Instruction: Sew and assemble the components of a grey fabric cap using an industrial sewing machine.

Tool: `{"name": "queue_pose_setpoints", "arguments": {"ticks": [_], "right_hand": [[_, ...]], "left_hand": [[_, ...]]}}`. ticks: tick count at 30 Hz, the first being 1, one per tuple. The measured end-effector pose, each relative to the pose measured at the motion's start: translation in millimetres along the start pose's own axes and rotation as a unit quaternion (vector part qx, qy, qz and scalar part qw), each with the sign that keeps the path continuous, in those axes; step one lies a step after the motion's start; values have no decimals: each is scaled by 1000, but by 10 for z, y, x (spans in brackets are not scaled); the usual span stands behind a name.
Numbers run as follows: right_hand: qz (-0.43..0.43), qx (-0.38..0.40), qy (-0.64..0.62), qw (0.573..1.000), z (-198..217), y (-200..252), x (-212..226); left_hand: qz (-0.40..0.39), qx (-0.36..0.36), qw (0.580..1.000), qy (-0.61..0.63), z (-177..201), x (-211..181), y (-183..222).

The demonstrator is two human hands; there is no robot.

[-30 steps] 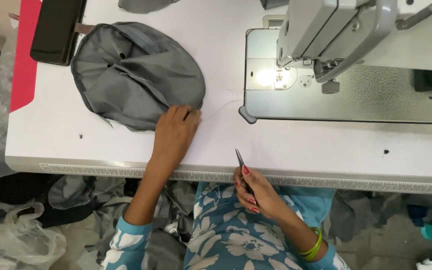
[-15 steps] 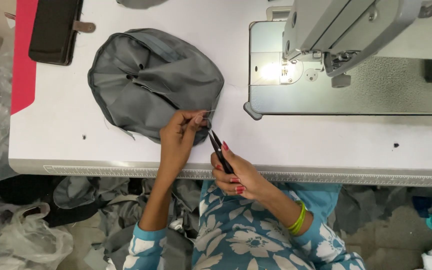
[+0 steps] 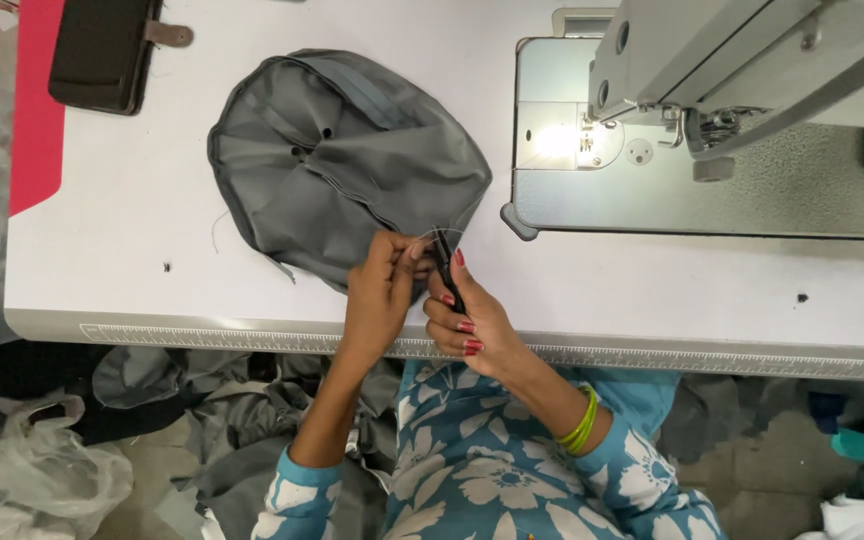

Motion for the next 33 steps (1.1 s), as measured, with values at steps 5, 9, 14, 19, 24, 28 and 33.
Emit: {"name": "queue_pose_setpoints", "arguments": {"ticks": [5, 9, 14, 19, 24, 28, 33], "right_hand": [[152, -18, 83, 985, -216, 227, 544], [260, 26, 162, 952, -629, 720, 939], [252, -97, 312, 911, 23, 1092, 804], [280, -336, 484, 758, 563, 1759, 1302], [320, -524, 710, 344, 528, 2194, 1917], [325, -498, 775, 212, 671, 2132, 2131], [347, -500, 766, 206, 684, 2166, 2108]], "left_hand": [[47, 50, 998, 3, -22, -11, 65], [69, 57, 995, 50, -10, 72, 209], [-13, -50, 990, 134, 589, -182, 174], [-38, -288, 932, -215, 1816, -715, 358], [-24, -156, 768, -620, 1654, -800, 407], [-104, -71, 899, -419, 893, -745, -17], [-118, -24, 879, -461, 528, -172, -239]]}}
Point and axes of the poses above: each hand's wrist, its own y-axis away from the middle knuckle, its own z-axis out of the back of the hand, x = y × z, the point moved 6 cm from there along -y, towards the middle knuckle, and after that the axes turned 4 degrees about -z, right-handed, at the moved point
